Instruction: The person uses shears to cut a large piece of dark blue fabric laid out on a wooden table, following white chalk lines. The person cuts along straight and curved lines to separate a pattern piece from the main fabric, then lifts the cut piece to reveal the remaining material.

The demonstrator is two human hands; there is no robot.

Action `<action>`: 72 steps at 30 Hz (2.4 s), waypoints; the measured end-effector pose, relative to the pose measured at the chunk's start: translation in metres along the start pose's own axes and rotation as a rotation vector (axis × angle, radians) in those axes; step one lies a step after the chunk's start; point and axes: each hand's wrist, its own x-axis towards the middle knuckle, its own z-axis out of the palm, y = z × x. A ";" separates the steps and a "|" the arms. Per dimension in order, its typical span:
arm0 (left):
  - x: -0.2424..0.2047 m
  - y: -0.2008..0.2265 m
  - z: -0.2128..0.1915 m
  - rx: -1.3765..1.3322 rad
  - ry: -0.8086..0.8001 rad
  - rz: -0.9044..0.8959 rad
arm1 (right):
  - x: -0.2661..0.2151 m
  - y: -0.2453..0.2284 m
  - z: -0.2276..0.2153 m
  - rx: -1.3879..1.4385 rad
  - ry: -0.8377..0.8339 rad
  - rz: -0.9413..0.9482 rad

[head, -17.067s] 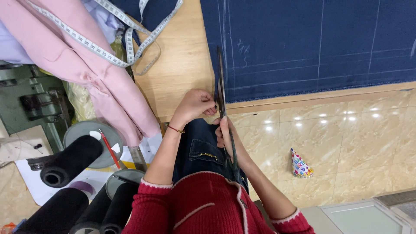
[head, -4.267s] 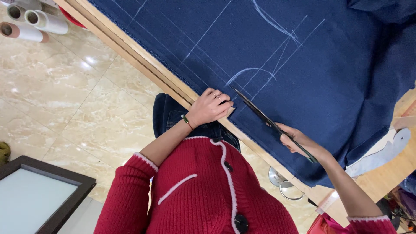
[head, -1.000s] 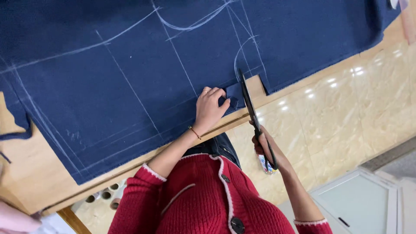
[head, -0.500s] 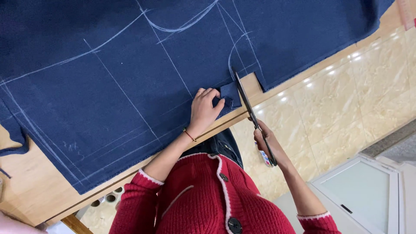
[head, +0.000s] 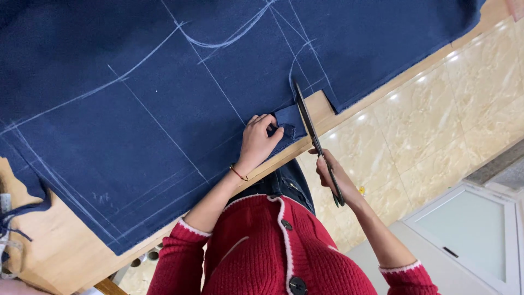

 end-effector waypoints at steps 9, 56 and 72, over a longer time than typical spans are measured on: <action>0.008 -0.023 -0.014 -0.213 -0.121 -0.137 | 0.009 0.017 0.034 0.257 0.068 0.014; 0.065 -0.080 -0.083 -0.814 -0.380 -0.218 | 0.058 -0.065 0.166 0.579 0.456 0.149; 0.067 -0.073 -0.092 -0.975 -0.352 -0.330 | 0.085 -0.088 0.194 0.838 0.449 0.107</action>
